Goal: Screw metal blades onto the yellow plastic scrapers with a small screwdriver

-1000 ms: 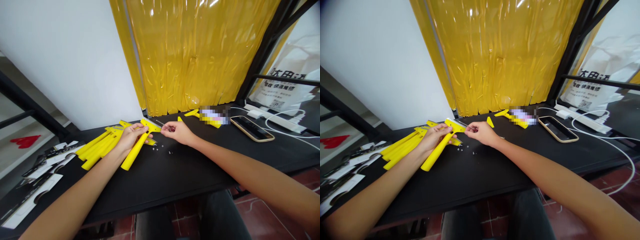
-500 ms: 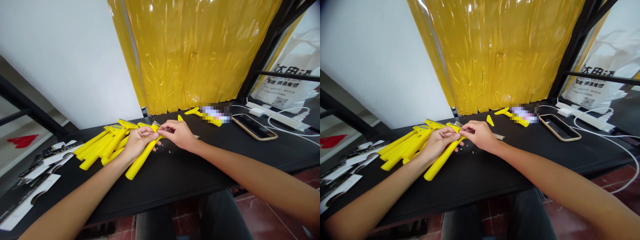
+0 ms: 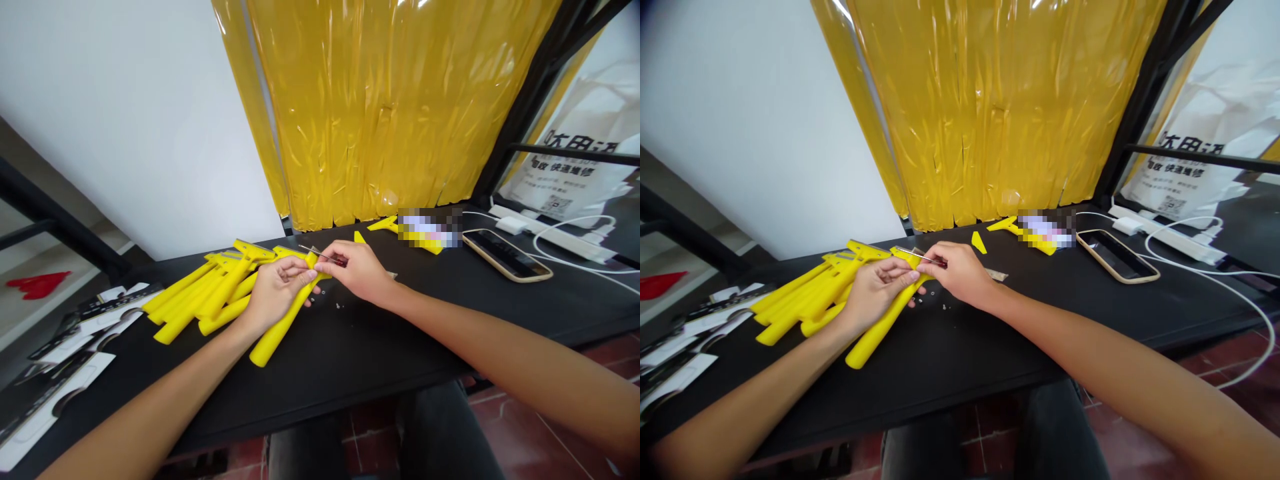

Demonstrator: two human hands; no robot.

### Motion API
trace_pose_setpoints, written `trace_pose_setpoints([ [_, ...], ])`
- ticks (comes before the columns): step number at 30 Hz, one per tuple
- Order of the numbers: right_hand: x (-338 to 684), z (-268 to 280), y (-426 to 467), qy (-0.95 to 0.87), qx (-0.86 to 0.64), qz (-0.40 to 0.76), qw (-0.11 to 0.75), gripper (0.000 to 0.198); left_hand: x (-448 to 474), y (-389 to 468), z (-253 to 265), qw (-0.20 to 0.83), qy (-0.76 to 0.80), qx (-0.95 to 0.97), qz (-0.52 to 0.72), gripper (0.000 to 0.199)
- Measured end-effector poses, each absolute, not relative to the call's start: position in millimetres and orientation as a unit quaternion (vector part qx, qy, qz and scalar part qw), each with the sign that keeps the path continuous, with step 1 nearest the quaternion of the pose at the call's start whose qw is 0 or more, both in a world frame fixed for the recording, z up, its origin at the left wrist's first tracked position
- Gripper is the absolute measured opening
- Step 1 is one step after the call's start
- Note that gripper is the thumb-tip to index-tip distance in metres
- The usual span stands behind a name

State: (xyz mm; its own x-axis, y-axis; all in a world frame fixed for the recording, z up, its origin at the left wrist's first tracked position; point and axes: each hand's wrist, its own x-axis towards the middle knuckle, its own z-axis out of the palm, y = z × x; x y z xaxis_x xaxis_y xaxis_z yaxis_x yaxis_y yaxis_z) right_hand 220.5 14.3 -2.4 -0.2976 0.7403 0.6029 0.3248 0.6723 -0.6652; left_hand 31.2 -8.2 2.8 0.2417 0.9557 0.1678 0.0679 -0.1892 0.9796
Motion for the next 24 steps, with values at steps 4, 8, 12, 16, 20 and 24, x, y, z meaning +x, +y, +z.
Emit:
trace_pose_setpoints([
  [4,219.6,-6.1,18.2,-0.731,-0.37,0.287,0.496,0.022,31.8,-8.0,1.7,0.49,0.417,0.614,0.456,0.029],
  [8,219.4,-10.0,22.4,-0.715,-0.372,0.344,0.482,0.029,33.3,-9.3,4.2,0.491,0.417,0.617,0.452,0.029],
  [12,218.6,-11.8,25.4,-0.708,-0.367,0.355,0.487,0.029,33.4,-9.2,9.8,0.516,0.424,0.587,0.458,0.029],
  [16,222.7,-7.5,24.7,-0.722,-0.363,0.311,0.5,0.031,30.1,-4.2,12.4,0.563,0.429,0.532,0.464,0.025],
  [20,232.1,0.7,21.0,-0.806,-0.331,0.196,0.45,0.033,25.9,3.0,11.9,0.58,0.433,0.503,0.471,0.021],
  [24,237.4,6.7,18.1,-0.801,-0.368,0.137,0.452,0.031,22.3,8.0,11.6,0.563,0.444,0.486,0.499,0.022],
])
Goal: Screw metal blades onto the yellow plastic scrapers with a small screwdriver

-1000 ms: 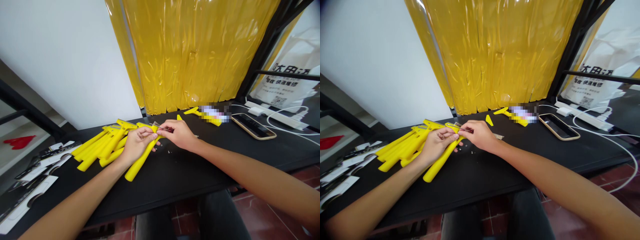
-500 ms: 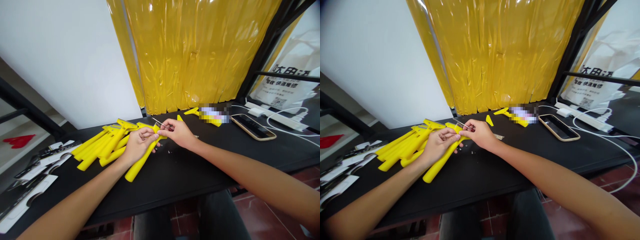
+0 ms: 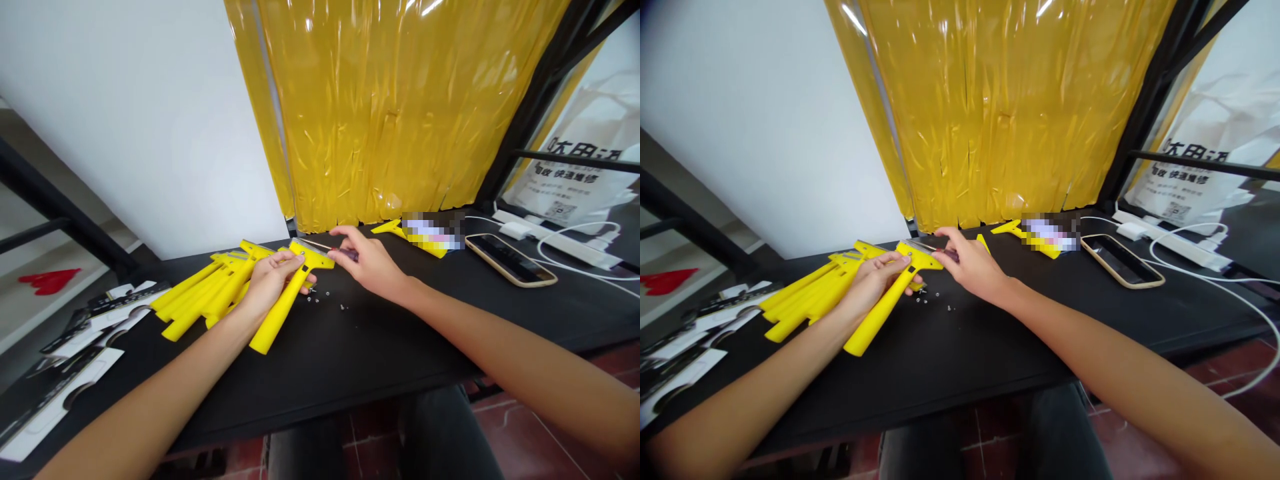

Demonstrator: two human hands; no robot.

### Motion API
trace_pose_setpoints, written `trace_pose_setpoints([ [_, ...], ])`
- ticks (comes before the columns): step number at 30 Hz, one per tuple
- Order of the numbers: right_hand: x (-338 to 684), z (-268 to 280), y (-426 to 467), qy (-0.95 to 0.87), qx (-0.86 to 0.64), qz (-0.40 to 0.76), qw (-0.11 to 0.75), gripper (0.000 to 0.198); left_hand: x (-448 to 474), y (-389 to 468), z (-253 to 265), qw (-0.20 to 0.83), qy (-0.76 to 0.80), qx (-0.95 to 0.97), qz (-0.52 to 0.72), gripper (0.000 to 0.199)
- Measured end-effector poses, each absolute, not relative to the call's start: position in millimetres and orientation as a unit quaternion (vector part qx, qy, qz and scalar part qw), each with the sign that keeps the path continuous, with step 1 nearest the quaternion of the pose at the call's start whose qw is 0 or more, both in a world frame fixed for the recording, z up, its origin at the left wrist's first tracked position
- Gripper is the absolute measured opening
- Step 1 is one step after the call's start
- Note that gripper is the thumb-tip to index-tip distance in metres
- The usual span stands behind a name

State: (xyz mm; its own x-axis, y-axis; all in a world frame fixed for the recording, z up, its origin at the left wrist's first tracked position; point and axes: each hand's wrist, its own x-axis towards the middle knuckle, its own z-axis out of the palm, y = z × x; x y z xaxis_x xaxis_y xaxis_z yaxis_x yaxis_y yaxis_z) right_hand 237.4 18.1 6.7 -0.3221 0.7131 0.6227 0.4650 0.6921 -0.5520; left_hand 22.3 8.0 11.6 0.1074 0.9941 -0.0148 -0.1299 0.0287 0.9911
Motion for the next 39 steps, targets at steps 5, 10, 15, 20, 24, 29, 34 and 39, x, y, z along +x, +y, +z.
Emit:
trace_pose_setpoints([
  [5,239.3,13.1,13.2,-0.781,-0.34,0.127,0.509,0.018,21.1,8.6,12.0,0.542,0.454,0.488,0.512,0.02],
  [10,240.2,16.1,10.6,-0.787,-0.347,0.12,0.495,0.016,20.5,8.5,11.6,0.55,0.456,0.479,0.511,0.02],
  [15,240.6,16.1,10.8,-0.789,-0.359,0.128,0.482,0.018,18.4,11.4,10.5,0.557,0.455,0.469,0.513,0.022],
  [20,240.5,15.7,11.6,-0.791,-0.349,0.131,0.484,0.015,19.8,10.9,12.2,0.561,0.457,0.466,0.509,0.021],
  [24,240.3,15.6,12.2,-0.795,-0.34,0.131,0.485,0.013,20.9,9.1,13.8,0.559,0.455,0.469,0.511,0.021],
  [29,239.8,14.8,12.8,-0.802,-0.344,0.115,0.474,0.015,20.4,8.0,11.8,0.538,0.452,0.492,0.514,0.024],
  [34,242.2,11.7,16.3,-0.814,-0.324,0.083,0.474,0.019,20.4,6.8,8.4,0.489,0.458,0.533,0.516,0.028],
  [39,244.2,13.4,13.1,-0.808,-0.366,0.049,0.46,0.027,19.8,4.2,8.4,0.419,0.438,0.593,0.53,0.027],
])
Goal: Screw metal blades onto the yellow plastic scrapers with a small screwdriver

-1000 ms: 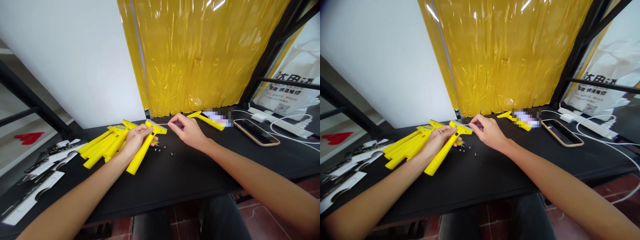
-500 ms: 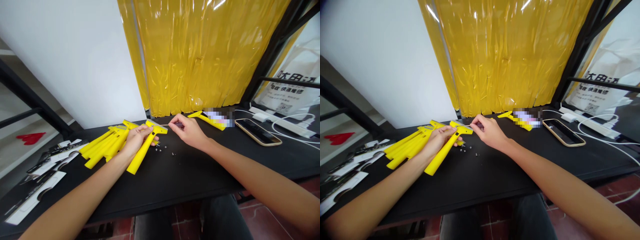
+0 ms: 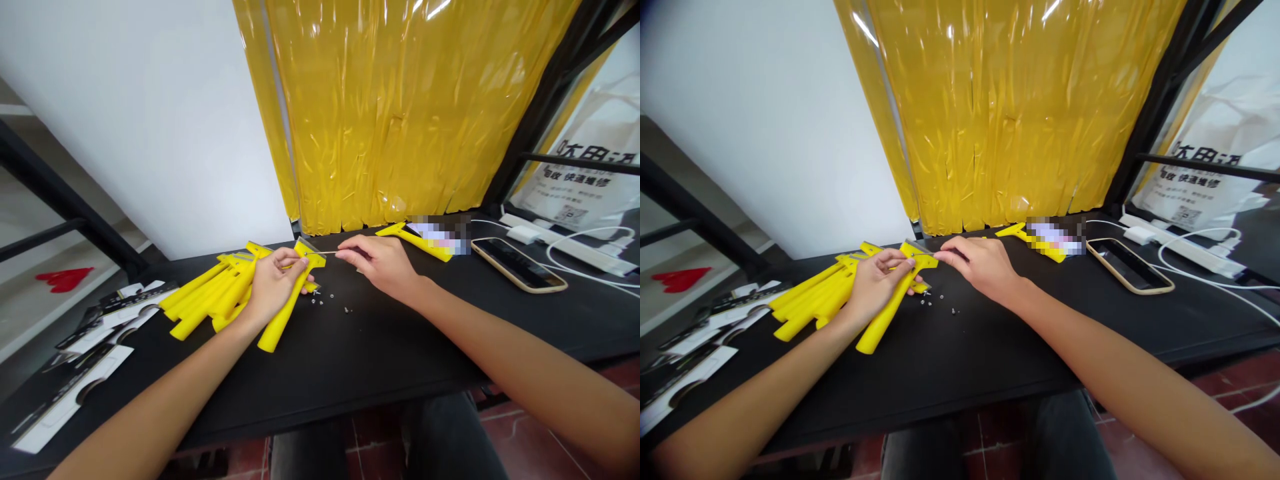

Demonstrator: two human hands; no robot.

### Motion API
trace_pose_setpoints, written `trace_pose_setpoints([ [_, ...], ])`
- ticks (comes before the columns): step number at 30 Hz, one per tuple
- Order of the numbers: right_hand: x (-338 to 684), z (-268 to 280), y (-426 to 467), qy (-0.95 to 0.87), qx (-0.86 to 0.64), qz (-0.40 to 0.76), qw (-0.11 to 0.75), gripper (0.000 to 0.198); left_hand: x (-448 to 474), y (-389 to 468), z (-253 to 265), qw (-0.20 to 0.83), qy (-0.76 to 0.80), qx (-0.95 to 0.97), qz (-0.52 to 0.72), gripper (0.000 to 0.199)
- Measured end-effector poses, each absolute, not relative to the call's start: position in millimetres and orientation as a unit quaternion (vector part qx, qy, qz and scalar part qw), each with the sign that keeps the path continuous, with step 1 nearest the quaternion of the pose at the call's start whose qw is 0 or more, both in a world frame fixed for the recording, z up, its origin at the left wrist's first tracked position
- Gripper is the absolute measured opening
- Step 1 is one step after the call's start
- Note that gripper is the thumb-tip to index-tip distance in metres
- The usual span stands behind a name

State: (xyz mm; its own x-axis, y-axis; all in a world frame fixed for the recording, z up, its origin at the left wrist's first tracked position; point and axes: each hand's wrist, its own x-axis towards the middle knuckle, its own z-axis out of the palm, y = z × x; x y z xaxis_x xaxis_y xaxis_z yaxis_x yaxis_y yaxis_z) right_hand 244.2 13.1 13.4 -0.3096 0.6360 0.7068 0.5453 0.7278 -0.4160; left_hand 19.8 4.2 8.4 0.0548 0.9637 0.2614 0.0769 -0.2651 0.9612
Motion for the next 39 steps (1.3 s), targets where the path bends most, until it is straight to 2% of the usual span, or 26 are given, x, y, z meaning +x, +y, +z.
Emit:
trace_pose_setpoints([
  [8,241.3,17.6,7.6,-0.807,-0.404,0.043,0.428,0.024,14.9,4.9,6.5,0.333,0.452,0.622,0.546,0.029],
  [13,244.2,19.5,10.5,-0.788,-0.457,0.046,0.409,0.033,14.4,3.4,6.3,0.29,0.463,0.644,0.536,0.025],
  [18,244.9,20.6,10.2,-0.806,-0.425,0.077,0.404,0.025,13.8,3.7,6.9,0.259,0.473,0.649,0.537,0.022],
  [25,237.4,7.3,14.5,-0.81,-0.461,0.026,0.362,0.03,10.8,8.7,5.3,0.281,0.472,0.62,0.56,0.029],
  [33,234.8,10.4,9.9,-0.801,-0.469,0.051,0.368,0.034,8.5,9.0,1.1,0.252,0.48,0.641,0.543,0.022],
  [39,234.0,6.0,13.9,-0.835,-0.456,0.088,0.296,0.05,8.9,7.5,6.7,0.245,0.476,0.629,0.564,0.023],
])
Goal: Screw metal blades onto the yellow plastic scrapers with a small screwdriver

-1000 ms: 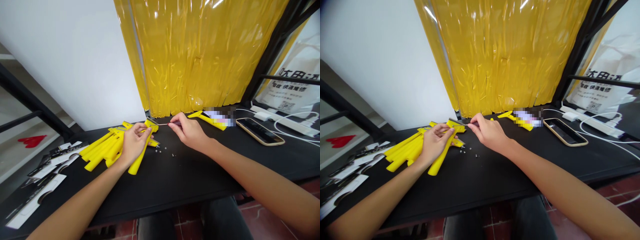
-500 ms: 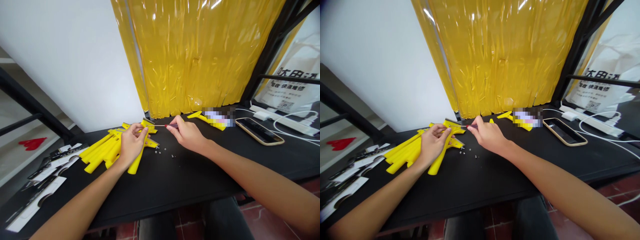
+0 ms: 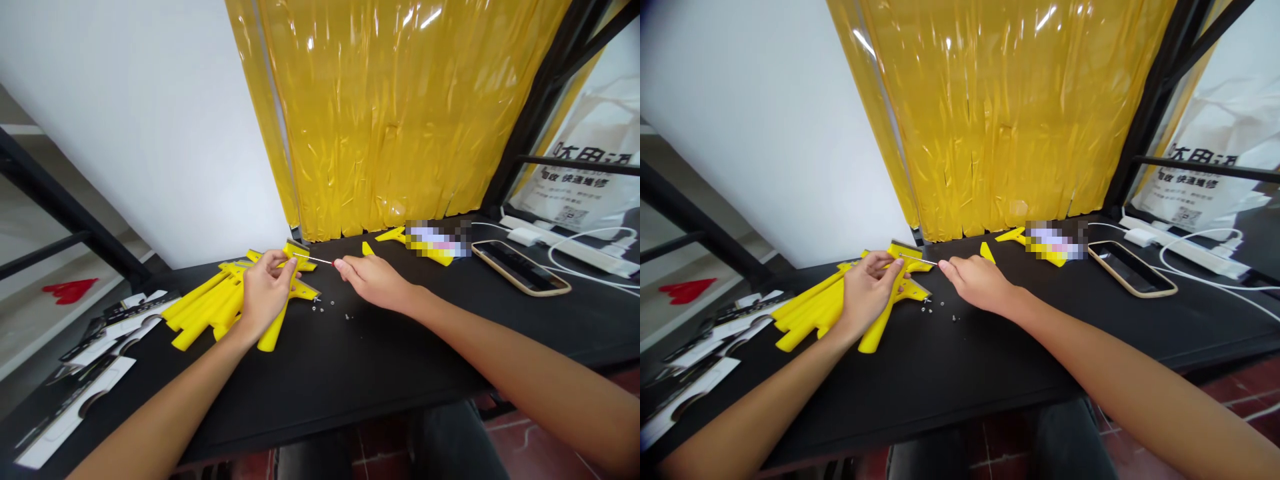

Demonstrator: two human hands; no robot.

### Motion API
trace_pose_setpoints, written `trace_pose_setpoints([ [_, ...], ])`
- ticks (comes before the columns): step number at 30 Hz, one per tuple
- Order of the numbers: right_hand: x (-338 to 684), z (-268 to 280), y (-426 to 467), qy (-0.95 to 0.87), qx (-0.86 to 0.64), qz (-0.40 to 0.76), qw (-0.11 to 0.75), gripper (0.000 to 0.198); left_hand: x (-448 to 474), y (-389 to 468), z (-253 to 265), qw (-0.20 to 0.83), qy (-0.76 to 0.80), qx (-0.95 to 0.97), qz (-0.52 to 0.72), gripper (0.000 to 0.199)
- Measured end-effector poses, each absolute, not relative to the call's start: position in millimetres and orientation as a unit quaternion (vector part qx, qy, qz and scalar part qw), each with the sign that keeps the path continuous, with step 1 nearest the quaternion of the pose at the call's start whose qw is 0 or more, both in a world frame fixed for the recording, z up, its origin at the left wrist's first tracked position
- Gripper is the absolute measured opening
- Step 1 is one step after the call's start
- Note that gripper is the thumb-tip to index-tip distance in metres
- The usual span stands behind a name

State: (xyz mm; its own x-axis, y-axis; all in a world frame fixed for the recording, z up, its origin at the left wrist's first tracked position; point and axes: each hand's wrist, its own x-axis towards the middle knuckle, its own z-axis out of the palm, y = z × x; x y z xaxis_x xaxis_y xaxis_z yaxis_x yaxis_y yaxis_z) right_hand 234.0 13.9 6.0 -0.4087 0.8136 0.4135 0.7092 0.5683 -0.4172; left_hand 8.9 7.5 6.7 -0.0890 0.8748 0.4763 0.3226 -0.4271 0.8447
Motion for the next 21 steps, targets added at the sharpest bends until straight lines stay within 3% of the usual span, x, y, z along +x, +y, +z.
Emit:
trace_pose_setpoints([
  [7,238.4,3.6,16.7,-0.839,-0.44,-0.07,0.311,0.035,10.3,7.1,13.3,0.269,0.481,0.62,0.559,0.028],
  [16,243.3,9.0,11.2,-0.823,-0.372,-0.279,0.325,0.031,7.0,13.4,7.8,0.324,0.481,0.629,0.518,0.024],
  [21,246.7,10.8,12.3,-0.834,-0.336,-0.3,0.317,0.028,6.3,14.5,9.9,0.373,0.496,0.614,0.488,0.022],
])
